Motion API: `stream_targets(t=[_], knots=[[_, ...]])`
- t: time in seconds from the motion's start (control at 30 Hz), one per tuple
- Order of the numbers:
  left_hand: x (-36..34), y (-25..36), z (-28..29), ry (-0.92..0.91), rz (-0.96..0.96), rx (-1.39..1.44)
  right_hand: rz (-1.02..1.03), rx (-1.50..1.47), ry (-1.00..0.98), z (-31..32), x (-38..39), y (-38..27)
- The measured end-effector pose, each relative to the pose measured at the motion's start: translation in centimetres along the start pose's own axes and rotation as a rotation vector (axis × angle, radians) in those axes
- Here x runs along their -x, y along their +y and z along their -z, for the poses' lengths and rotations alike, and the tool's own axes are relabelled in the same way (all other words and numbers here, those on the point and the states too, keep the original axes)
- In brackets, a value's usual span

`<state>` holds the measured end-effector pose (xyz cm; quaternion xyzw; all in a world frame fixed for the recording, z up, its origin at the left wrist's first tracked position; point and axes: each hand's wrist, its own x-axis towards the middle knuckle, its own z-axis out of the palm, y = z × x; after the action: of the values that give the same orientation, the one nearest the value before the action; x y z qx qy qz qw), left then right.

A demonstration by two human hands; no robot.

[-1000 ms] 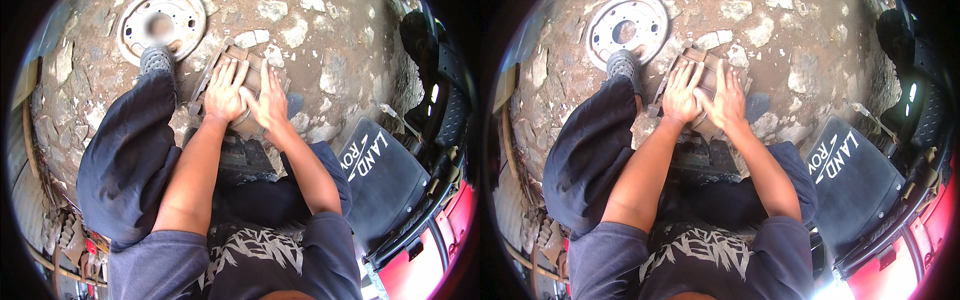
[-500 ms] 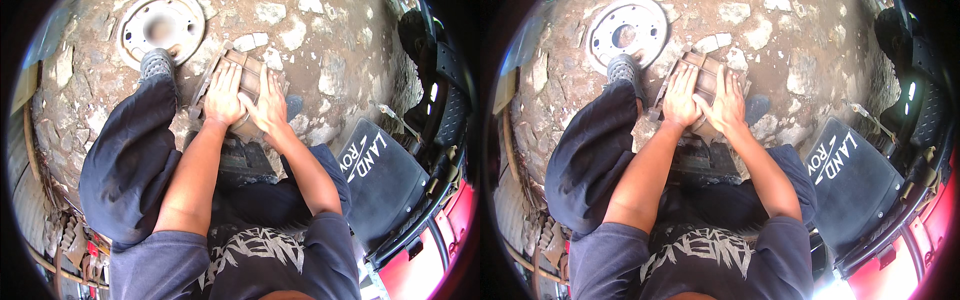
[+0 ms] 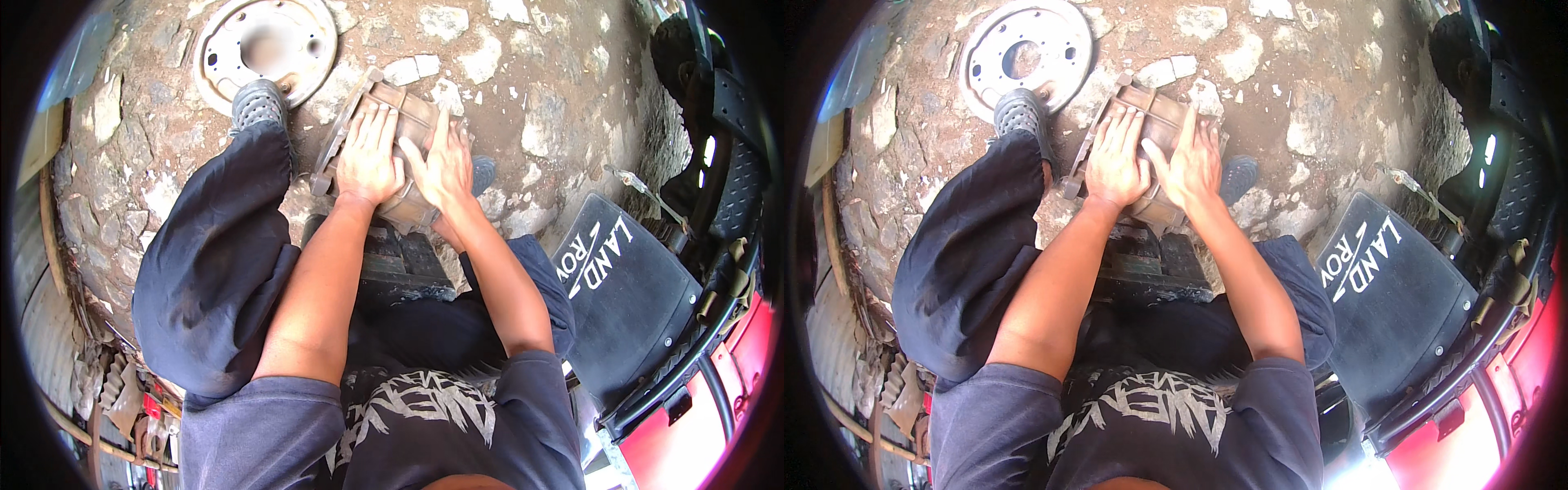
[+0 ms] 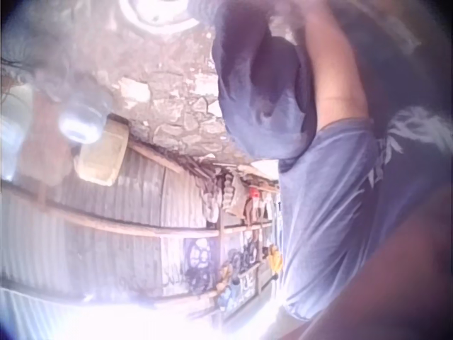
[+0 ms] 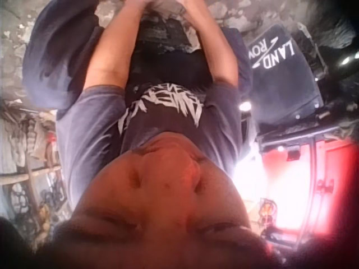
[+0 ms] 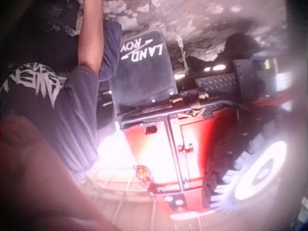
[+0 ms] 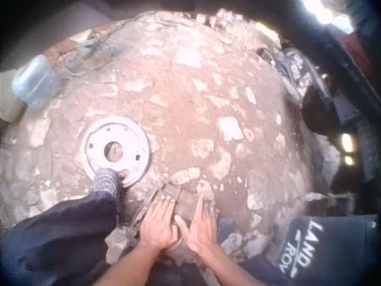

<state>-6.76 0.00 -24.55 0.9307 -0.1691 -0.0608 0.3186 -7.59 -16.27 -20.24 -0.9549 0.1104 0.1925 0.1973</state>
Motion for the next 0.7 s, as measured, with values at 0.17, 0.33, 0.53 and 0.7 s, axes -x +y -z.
stream_targets(t=[0.17,0.33,0.53,0.7], knots=[[0.0,0.1,0.0,-0.007,-0.011,0.019,0.033,0.008,0.055,-0.8,-1.2,1.2],[-0.2,0.6,0.1,-0.018,-0.019,-0.014,-0.227,-0.018,-0.245,1.5,-5.6,1.2],[0.3,-0.3,-0.3,0.020,-0.024,-0.001,0.102,0.065,-0.019,0.9,0.5,0.0],[0.1,0.2,-0.1,-0.027,-0.019,-0.011,0.022,-0.004,0.004,0.3,-2.6,0.9]])
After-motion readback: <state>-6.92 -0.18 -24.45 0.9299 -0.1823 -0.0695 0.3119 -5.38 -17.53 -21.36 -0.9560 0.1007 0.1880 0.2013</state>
